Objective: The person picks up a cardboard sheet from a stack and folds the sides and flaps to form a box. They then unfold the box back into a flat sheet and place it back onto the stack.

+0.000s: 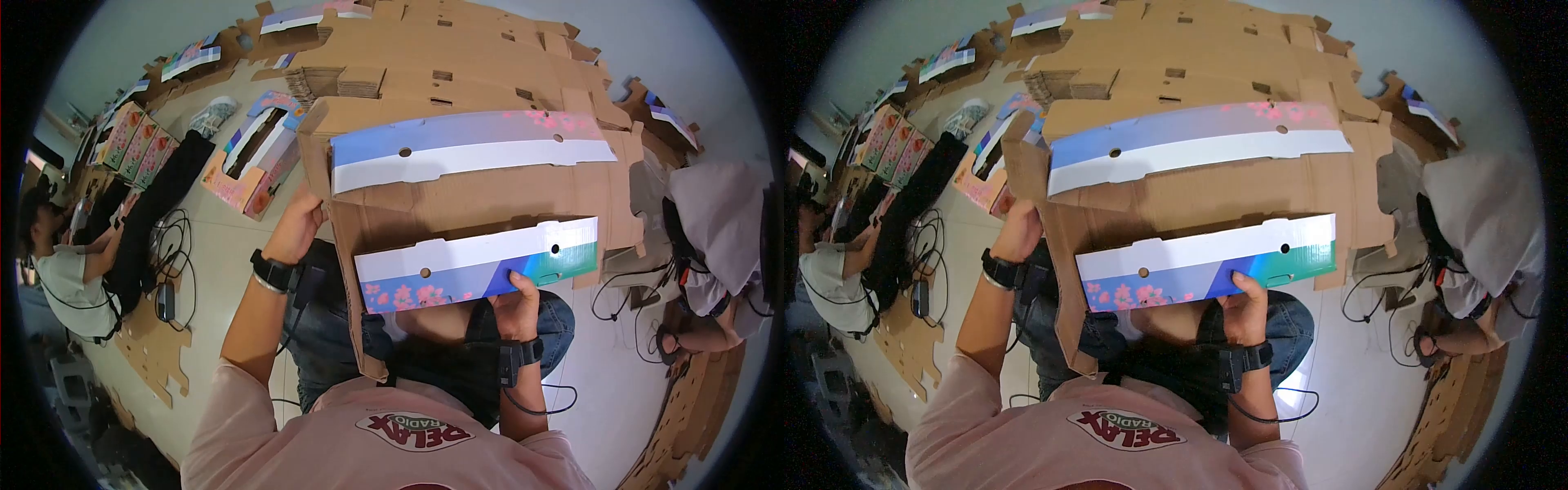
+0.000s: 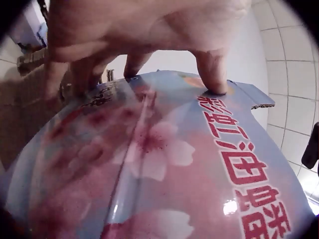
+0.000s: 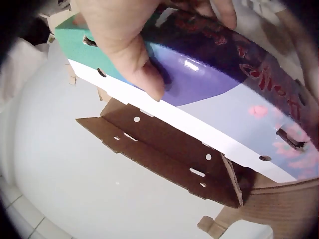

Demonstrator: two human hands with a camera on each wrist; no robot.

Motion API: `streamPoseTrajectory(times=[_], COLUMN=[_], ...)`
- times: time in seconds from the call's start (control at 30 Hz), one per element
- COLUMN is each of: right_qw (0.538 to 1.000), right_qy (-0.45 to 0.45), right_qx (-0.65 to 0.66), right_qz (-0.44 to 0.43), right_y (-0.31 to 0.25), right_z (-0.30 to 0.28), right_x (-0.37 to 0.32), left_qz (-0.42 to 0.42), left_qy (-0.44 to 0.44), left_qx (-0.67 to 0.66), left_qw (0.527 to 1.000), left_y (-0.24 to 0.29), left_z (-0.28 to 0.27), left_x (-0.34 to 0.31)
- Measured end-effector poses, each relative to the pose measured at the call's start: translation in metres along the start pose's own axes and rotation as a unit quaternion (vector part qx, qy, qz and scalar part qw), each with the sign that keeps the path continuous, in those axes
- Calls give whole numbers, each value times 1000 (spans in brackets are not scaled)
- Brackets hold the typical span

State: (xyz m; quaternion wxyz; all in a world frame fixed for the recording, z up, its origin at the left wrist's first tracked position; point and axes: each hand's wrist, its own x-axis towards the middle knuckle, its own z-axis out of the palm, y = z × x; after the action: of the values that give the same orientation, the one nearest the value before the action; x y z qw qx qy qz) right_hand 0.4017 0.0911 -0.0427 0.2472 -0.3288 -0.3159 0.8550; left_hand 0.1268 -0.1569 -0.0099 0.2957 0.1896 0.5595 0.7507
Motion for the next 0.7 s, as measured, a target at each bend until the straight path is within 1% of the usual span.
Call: streamPoseTrajectory(times=[0.1,0.2,0.27,0.3,0.37,0.4,0.47,0.5,0.57,0.6,0.67,0.7], right_qw=[1000,1000,1000,1000,1000,1000,1000,1000,1000,1000,1000,1000], right_qy=[-9,-11,-6,-7,-3,-3,-3,-3,3,4,5,5], right_qx=[-17,-9,-12,-12,-9,-8,-7,-7,20,20,22,21], right_qz=[1,4,1,1,5,5,5,5,9,10,13,15], right_y=[3,4,4,4,4,4,3,3,0,0,0,0], right_z=[-4,-1,-1,-1,-2,-2,-2,2,9,9,8,8], right_x=[0,-1,-2,-2,-2,-3,-3,-6,-10,-9,-9,-10], left_qz=[16,1,-27,-27,-84,-84,-110,-109,-193,-193,-168,-168], left_qy=[-3,-1,30,30,53,52,24,23,1,1,-16,-15], left_qx=[12,7,-29,-29,-55,-55,-3,-3,97,97,161,161], left_qw=[1000,1000,999,999,994,994,994,994,976,976,972,972], left_y=[12,14,2,-1,-8,-10,-14,-20,-33,-30,-16,-14], left_z=[8,12,8,8,11,13,19,16,8,12,25,28], left_x=[15,17,16,13,1,-7,-27,-36,-50,-56,-66,-70])
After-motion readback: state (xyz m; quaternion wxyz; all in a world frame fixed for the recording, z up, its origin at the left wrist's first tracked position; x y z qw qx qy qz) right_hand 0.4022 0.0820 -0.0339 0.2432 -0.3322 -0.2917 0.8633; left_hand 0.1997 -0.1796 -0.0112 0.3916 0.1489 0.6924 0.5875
